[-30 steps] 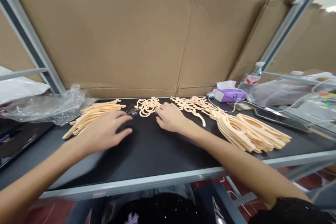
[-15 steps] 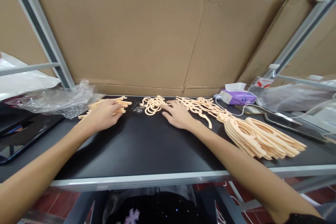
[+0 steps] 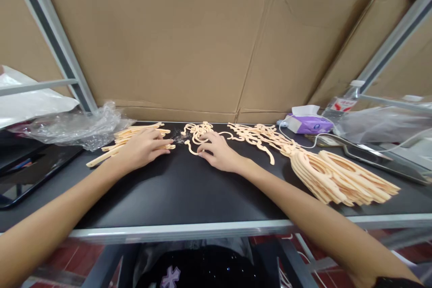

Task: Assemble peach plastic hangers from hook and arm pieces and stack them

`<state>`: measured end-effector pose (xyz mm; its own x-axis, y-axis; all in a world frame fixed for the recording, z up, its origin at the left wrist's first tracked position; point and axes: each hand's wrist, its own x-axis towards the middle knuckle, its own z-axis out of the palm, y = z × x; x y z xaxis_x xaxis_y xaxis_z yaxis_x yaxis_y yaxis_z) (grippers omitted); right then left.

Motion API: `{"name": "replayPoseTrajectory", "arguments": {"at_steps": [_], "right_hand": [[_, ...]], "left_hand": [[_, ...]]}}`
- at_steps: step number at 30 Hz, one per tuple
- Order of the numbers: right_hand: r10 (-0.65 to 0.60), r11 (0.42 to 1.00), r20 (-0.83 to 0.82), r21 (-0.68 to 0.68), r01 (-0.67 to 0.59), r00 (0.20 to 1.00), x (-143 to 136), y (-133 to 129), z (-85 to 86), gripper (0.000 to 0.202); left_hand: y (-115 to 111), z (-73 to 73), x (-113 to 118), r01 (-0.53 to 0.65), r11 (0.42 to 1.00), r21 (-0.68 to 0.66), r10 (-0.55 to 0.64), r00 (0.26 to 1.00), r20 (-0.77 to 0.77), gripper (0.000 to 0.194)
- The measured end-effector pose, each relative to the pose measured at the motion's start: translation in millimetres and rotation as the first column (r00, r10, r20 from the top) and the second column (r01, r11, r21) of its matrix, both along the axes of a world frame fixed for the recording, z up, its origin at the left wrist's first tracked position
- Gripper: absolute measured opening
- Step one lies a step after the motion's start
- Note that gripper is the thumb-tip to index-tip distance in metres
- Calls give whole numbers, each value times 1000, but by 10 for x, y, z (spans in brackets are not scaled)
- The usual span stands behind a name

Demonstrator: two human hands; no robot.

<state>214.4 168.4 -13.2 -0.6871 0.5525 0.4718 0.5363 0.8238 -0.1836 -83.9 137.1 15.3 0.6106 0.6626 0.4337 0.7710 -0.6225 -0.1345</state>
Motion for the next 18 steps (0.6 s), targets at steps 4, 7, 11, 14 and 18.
{"name": "replayPoseTrajectory", "arguments": {"at_steps": [4, 7, 11, 14, 18], "right_hand": [[53, 997, -30, 56, -51, 998, -19, -7, -19, 18], [55, 993, -52, 103, -49, 997, -23, -31, 13, 19], [27, 995, -79, 93, -20, 996, -28, -47, 58, 20], [4, 1000, -116, 26, -1, 993, -27, -37, 64, 20], [-21, 1000, -160, 19, 24, 987, -21, -13, 56, 22]], "left_hand": [[52, -76, -2, 68, 998, 10, -68, 998, 14, 38], [35, -73, 21, 73, 996, 41, -73, 997, 5, 36], [-19, -35, 78, 78, 993, 91, -79, 997, 6, 34], [-61, -11, 125, 107, 987, 119, -109, 994, 15, 32], [-114, 12, 195, 136, 977, 162, -139, 990, 7, 32]]}}
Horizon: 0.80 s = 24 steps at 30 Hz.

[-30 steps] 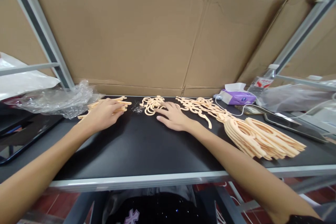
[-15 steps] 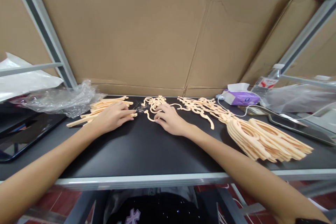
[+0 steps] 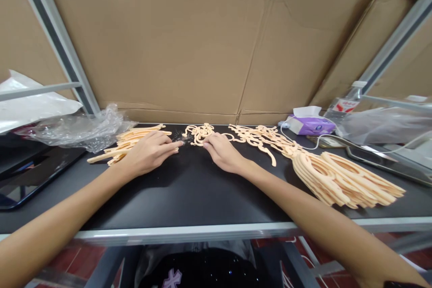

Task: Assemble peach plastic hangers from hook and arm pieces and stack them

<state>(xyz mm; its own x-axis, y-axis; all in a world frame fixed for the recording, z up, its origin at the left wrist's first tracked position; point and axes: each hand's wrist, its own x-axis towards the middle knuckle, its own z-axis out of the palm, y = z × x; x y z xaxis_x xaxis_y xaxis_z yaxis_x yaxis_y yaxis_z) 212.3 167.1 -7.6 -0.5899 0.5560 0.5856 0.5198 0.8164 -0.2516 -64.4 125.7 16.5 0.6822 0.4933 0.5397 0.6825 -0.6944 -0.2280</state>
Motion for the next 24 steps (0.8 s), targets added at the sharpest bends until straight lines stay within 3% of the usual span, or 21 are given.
{"name": "replayPoseTrajectory", "arguments": {"at_steps": [7, 12, 17, 20, 24], "right_hand": [[-84, 996, -176, 0, 85, 981, 23, -22, 67, 25], [-103, 995, -318, -45, 93, 943, 34, -65, 86, 22], [-48, 996, -385, -92, 13, 922, 1, -128, 91, 24], [-56, 993, -422, -116, 7, 905, -20, -183, 118, 26], [-26, 987, -472, -154, -54, 881, -78, -313, 153, 28]], "left_hand": [[-247, 24, 253, 144, 987, 65, -146, 989, 21, 35], [-448, -17, 495, 280, 957, -69, -281, 960, -5, 39], [-451, -105, 555, 223, 910, -349, -186, 973, 137, 46], [-416, -112, 532, 195, 935, -298, -133, 968, 215, 34], [-360, -97, 495, 32, 974, -226, 39, 952, 304, 24]]}}
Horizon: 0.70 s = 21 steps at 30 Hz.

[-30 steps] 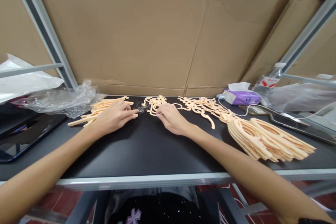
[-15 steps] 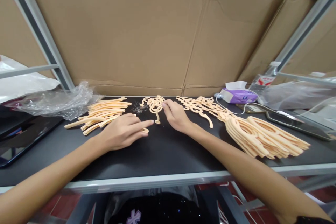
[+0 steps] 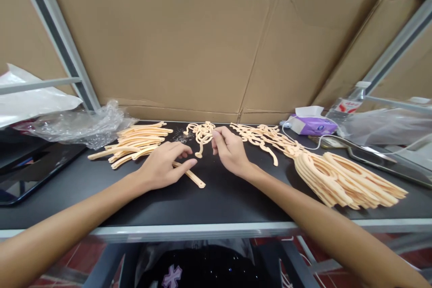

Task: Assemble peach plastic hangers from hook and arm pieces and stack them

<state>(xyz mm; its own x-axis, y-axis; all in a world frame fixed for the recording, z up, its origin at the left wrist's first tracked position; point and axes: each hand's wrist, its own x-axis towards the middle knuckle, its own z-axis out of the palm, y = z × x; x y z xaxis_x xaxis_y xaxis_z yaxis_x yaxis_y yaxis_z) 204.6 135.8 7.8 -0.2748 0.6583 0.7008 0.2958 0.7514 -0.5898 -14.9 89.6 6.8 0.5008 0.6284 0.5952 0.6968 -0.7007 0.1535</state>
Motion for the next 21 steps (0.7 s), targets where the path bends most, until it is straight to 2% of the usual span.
{"name": "replayPoseTrajectory", "arguments": {"at_steps": [2, 7, 11, 16, 19, 21], "right_hand": [[53, 999, -13, -7, -53, 999, -46, -94, 8, 27], [133, 991, -24, -28, -134, 991, -130, -297, 45, 20], [109, 990, -75, -82, -115, 991, -160, -344, 73, 11], [161, 937, -38, -309, -165, 986, -220, -376, 11, 55], [129, 908, -53, -396, -140, 990, -215, -368, -24, 79], [124, 885, -37, -448, -127, 992, -194, -356, -30, 87]], "left_hand": [[13, 2, -6, -14, 1000, -16, 14, 1000, 23, 22], [-11, 22, 15, 112, 994, 10, -113, 993, 40, 29], [29, 59, -42, 20, 998, 65, -27, 994, 105, 28], [127, 54, -148, -117, 993, 13, 111, 969, 222, 24], [139, 49, -152, -144, 989, -31, 147, 958, 246, 24], [125, 62, -138, -137, 989, -61, 149, 953, 265, 23]]}}
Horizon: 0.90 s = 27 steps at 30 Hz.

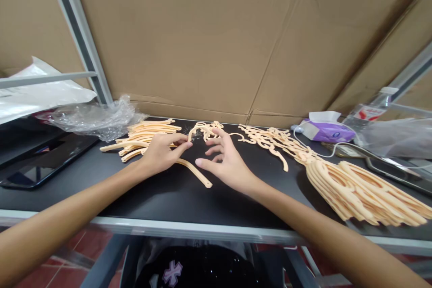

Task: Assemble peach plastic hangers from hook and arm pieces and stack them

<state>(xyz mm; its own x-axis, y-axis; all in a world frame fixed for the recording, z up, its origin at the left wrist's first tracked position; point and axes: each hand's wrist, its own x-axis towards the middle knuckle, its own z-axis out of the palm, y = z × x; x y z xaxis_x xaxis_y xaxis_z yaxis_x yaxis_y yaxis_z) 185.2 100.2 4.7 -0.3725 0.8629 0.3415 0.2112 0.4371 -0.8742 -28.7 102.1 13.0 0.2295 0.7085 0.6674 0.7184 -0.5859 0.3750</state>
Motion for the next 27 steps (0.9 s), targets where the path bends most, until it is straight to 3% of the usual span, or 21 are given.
{"name": "replayPoseTrajectory", "arguments": {"at_steps": [3, 5, 8, 10, 13, 17, 20, 24, 27], "right_hand": [[77, 997, 173, 11, -80, 982, 22, -25, 3, 75], [121, 973, 359, 139, -181, 925, 18, -73, 11, 50], [54, 872, 581, 369, -322, 812, 19, -125, 44, 17], [-9, 818, 655, 439, -371, 755, 50, -106, 84, 17], [-92, 796, 685, 486, -360, 723, 146, 3, 143, 21], [-196, 820, 666, 514, -252, 720, 258, 158, 145, 27], [-144, 818, 633, 508, -268, 761, 260, 189, 89, 13], [-59, 789, 624, 507, -346, 779, 192, 160, 23, 23], [-40, 785, 624, 502, -362, 780, 160, 156, 5, 21]], "left_hand": [[-32, 37, 16, 18, 1000, -10, -17, 999, 42, 22], [-48, 61, 21, 19, 1000, -23, -17, 996, 87, 23], [-60, 89, 32, 21, 997, -80, -8, 988, 156, 25], [-65, 106, 45, 34, 990, -133, -8, 981, 192, 27], [-70, 130, 63, 84, 972, -218, -32, 972, 231, 29], [-54, 119, 58, 182, 942, -282, -104, 957, 271, 26], [-35, 86, 50, 216, 922, -322, -120, 948, 294, 24], [-29, 72, 46, 215, 918, -332, -123, 953, 278, 24], [-30, 84, 37, 151, 949, -278, -108, 980, 165, 27]]}}
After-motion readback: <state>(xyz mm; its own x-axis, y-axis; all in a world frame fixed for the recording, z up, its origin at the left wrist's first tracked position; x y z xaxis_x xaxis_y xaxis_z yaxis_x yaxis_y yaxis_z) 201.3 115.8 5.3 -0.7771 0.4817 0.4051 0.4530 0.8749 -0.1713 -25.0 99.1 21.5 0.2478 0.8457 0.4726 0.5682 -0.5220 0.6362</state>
